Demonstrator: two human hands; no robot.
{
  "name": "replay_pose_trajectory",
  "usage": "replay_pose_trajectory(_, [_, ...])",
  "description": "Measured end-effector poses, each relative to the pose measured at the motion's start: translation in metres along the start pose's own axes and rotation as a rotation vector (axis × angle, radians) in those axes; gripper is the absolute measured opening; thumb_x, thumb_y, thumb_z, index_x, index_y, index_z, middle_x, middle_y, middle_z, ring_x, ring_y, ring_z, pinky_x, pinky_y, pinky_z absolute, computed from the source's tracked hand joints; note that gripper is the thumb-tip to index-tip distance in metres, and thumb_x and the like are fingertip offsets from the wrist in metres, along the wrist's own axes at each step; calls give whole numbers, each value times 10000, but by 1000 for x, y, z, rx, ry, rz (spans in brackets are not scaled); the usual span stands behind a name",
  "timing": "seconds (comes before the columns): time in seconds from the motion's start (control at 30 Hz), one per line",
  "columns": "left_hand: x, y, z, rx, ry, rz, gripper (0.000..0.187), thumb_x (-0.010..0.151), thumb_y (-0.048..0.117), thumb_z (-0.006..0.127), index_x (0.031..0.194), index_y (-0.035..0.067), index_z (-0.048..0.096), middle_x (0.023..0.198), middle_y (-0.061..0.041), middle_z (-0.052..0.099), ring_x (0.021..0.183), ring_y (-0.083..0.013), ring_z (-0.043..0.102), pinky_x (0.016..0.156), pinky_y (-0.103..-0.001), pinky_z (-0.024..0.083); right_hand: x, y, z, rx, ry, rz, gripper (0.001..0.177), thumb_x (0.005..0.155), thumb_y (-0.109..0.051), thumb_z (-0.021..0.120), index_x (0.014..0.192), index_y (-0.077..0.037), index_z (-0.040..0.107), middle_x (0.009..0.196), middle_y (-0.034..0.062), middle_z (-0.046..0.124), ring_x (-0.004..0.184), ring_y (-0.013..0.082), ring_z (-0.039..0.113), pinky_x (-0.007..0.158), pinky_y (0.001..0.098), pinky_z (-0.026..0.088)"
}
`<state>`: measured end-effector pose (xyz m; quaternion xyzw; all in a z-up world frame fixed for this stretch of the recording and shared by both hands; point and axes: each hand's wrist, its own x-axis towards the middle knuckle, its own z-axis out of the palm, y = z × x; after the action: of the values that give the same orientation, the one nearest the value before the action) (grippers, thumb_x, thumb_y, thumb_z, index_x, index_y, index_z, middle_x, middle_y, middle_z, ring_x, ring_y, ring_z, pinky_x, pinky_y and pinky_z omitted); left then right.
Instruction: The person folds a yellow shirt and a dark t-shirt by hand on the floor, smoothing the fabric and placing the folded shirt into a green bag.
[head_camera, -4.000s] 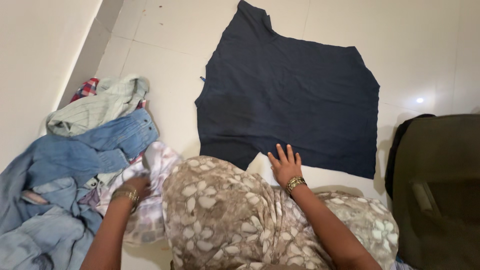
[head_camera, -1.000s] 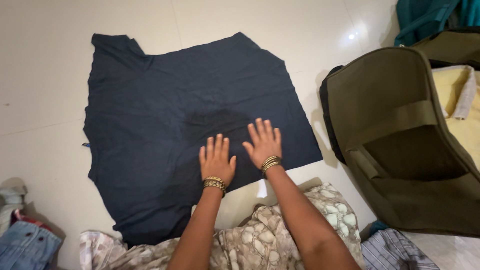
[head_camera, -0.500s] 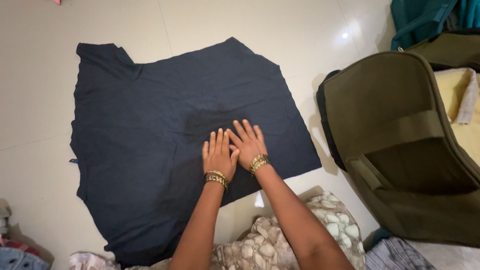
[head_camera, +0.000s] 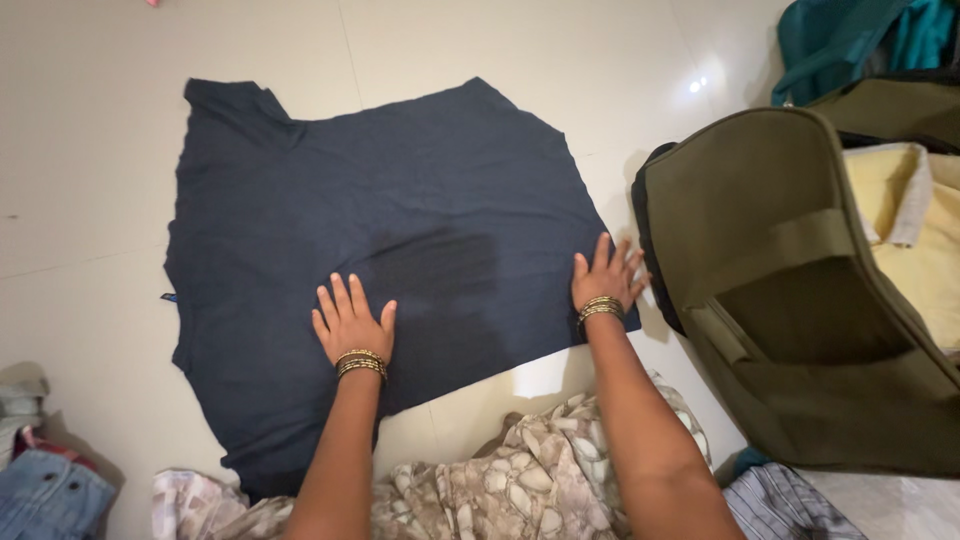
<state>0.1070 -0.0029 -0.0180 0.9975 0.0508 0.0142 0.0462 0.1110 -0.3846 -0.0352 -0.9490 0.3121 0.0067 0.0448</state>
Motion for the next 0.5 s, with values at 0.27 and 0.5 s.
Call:
replay_pose_trajectory(0.27, [-79,85,4,-44,-154,369,821,923,591,539,1582,148,328,1693,-106,185,1559,-319,141,1220,-531,180,-102,-53,14,114,2,-229,745,903,-457,603,1589,-285,369,1729,138,106,1560,438,77,1168,665,160])
replay_pose_trajectory(0.5, [-87,-12,-27,-63,-324,-157,824,968,634,426,1616,193,171,1703,-12,41,1553,-286,30,1224,-534,99,-56,18,53,144,-307,246,1028,843,-651,625,1633,-214,134,1713,157,-27,1551,416,-64,1153,721,72])
